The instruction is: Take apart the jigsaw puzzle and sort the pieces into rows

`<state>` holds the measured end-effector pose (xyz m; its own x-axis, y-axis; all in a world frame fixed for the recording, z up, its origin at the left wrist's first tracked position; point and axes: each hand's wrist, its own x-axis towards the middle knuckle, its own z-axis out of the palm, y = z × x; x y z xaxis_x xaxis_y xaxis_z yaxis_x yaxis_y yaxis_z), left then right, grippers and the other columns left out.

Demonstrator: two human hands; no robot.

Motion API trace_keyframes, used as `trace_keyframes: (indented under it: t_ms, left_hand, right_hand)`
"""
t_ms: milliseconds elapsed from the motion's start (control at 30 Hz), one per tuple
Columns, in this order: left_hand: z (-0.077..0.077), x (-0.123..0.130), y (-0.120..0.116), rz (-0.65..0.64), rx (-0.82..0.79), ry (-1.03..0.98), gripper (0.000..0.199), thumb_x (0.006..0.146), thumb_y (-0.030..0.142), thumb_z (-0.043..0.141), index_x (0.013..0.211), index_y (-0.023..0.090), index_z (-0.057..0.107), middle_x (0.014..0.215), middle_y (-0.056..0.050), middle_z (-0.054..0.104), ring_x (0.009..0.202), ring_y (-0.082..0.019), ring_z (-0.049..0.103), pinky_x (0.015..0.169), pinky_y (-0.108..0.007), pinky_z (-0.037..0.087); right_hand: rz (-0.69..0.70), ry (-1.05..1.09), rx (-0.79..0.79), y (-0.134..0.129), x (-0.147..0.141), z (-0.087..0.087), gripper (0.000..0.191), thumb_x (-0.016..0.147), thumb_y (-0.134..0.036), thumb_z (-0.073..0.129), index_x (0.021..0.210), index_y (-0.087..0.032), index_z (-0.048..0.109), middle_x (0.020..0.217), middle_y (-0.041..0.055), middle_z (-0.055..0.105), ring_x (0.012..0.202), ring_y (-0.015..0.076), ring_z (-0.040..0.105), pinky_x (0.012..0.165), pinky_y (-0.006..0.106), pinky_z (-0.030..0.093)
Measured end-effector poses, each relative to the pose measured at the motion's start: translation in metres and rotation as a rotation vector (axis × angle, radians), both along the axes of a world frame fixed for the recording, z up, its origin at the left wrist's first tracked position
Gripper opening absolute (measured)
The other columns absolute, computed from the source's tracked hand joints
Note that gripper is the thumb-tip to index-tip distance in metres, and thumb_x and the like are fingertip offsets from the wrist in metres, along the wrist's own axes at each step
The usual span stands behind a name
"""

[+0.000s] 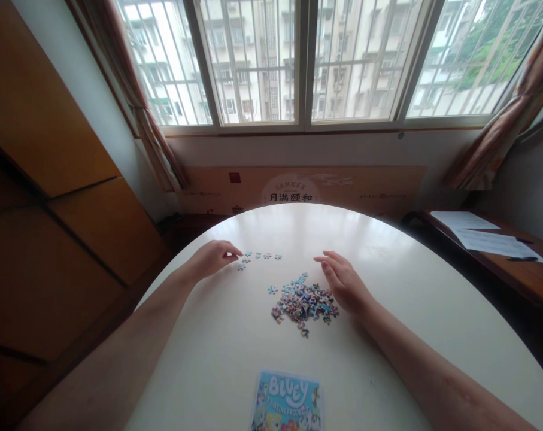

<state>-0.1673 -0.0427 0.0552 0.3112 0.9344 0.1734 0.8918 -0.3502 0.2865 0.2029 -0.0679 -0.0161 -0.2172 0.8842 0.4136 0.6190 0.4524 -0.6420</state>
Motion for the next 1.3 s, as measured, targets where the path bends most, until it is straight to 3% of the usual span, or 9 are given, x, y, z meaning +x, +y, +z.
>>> trace_keyframes:
  t_ms: [233, 633, 767, 900, 1300]
  left_hand:
    - [-0.011, 0.001, 0.003, -0.046, -0.022, -0.013, 0.024, 0.087, 0.033, 0.059, 0.095, 0.029, 0.080, 0.098, -0.003, 0.074, 0.083, -0.018, 0.065, 0.073, -0.025, 0.047]
    - [-0.002, -0.003, 0.001, 0.015, -0.025, -0.038, 0.022, 0.083, 0.033, 0.062, 0.094, 0.026, 0.079, 0.095, -0.003, 0.075, 0.082, -0.018, 0.066, 0.072, -0.025, 0.047]
    - [0.001, -0.008, 0.000, -0.020, -0.149, -0.053, 0.019, 0.075, 0.036, 0.070, 0.086, 0.024, 0.079, 0.083, -0.001, 0.074, 0.071, -0.017, 0.065, 0.064, -0.024, 0.045]
    - [0.003, -0.004, -0.003, -0.016, -0.213, -0.039, 0.021, 0.071, 0.036, 0.069, 0.085, 0.024, 0.079, 0.085, -0.002, 0.074, 0.072, -0.017, 0.065, 0.063, -0.025, 0.045]
    - [-0.005, -0.004, 0.004, -0.042, -0.158, -0.018, 0.019, 0.073, 0.038, 0.070, 0.084, 0.025, 0.078, 0.085, -0.001, 0.072, 0.071, -0.016, 0.063, 0.063, -0.024, 0.044]
  right_hand:
    - [0.004, -0.009, 0.008, 0.001, -0.001, 0.000, 0.052, 0.100, -0.049, 0.029, 0.119, -0.023, 0.069, 0.137, 0.0112, 0.058, 0.135, 0.0293, 0.045, 0.114, 0.053, 0.033]
    - [0.011, -0.030, 0.005, 0.001, 0.001, -0.002, 0.052, 0.100, -0.050, 0.029, 0.120, -0.024, 0.069, 0.137, 0.0106, 0.057, 0.136, 0.0294, 0.044, 0.114, 0.053, 0.033]
    - [0.008, -0.033, -0.002, 0.000, 0.001, 0.000, 0.053, 0.100, -0.050, 0.029, 0.120, -0.023, 0.069, 0.137, 0.0112, 0.057, 0.136, 0.0300, 0.044, 0.114, 0.053, 0.033]
    - [0.001, -0.026, -0.008, 0.000, 0.000, 0.000, 0.054, 0.099, -0.052, 0.029, 0.118, -0.023, 0.070, 0.137, 0.0112, 0.058, 0.136, 0.0308, 0.045, 0.114, 0.054, 0.034]
    - [0.017, -0.024, 0.012, -0.001, -0.001, 0.003, 0.052, 0.100, -0.049, 0.028, 0.117, -0.022, 0.070, 0.136, 0.0122, 0.058, 0.136, 0.0296, 0.044, 0.114, 0.054, 0.034]
